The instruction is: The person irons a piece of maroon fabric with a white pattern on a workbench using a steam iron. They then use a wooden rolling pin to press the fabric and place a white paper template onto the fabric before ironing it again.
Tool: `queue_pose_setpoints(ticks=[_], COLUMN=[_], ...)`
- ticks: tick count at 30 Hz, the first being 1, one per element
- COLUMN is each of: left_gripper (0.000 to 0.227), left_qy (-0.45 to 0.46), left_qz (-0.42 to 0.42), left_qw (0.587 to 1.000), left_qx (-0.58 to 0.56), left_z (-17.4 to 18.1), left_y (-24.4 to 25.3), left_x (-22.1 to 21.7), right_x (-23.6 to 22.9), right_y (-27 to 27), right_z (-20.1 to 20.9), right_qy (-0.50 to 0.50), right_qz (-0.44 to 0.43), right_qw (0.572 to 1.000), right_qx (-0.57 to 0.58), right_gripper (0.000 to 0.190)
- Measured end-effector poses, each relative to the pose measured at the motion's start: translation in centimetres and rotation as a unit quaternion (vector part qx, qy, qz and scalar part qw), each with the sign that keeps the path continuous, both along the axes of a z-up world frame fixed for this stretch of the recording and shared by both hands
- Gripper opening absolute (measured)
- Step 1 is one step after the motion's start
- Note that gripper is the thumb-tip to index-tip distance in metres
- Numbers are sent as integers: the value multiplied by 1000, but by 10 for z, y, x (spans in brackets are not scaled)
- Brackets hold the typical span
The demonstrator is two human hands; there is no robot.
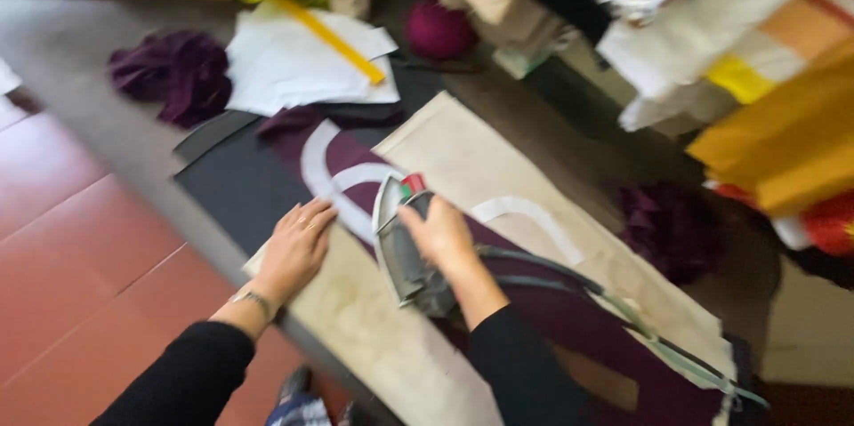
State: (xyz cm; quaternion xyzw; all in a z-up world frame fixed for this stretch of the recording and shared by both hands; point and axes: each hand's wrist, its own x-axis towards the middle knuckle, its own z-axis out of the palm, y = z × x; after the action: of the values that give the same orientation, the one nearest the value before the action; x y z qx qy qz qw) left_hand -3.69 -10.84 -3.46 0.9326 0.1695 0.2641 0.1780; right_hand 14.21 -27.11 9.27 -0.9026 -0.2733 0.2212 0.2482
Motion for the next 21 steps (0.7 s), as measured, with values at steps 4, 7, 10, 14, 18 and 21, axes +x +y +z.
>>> queue_pose_setpoints(ticks=[4, 7, 10, 14, 18, 21], left_gripper=[38, 42, 50, 53, 50, 46], left_qy=[28, 39, 132, 195, 251, 383], left_qz=[13, 3, 4, 16, 34, 33], left_qw=[999, 999, 989, 967, 922, 864], left_qx=[22, 28, 72, 163, 293, 326], left_z=[3, -1, 0, -5, 15, 40], left_y=[-8, -7, -7, -15, -31, -42], left_x=[-4, -4, 0, 4, 7, 5], right_x=[-16, -18, -18, -12, -13, -16], right_y=[-4, -3, -3, -3, -4, -3], right_z=[18, 20, 19, 8, 12, 19], right_qy=[37, 33, 34, 41, 35, 49], right_qz=[2, 10, -6, -9, -15, -24], right_qw=[999, 999, 999, 999, 999, 998], right_qx=[-13, -11, 3, 18, 15, 14], right_gripper=[52, 52, 43, 41, 43, 41])
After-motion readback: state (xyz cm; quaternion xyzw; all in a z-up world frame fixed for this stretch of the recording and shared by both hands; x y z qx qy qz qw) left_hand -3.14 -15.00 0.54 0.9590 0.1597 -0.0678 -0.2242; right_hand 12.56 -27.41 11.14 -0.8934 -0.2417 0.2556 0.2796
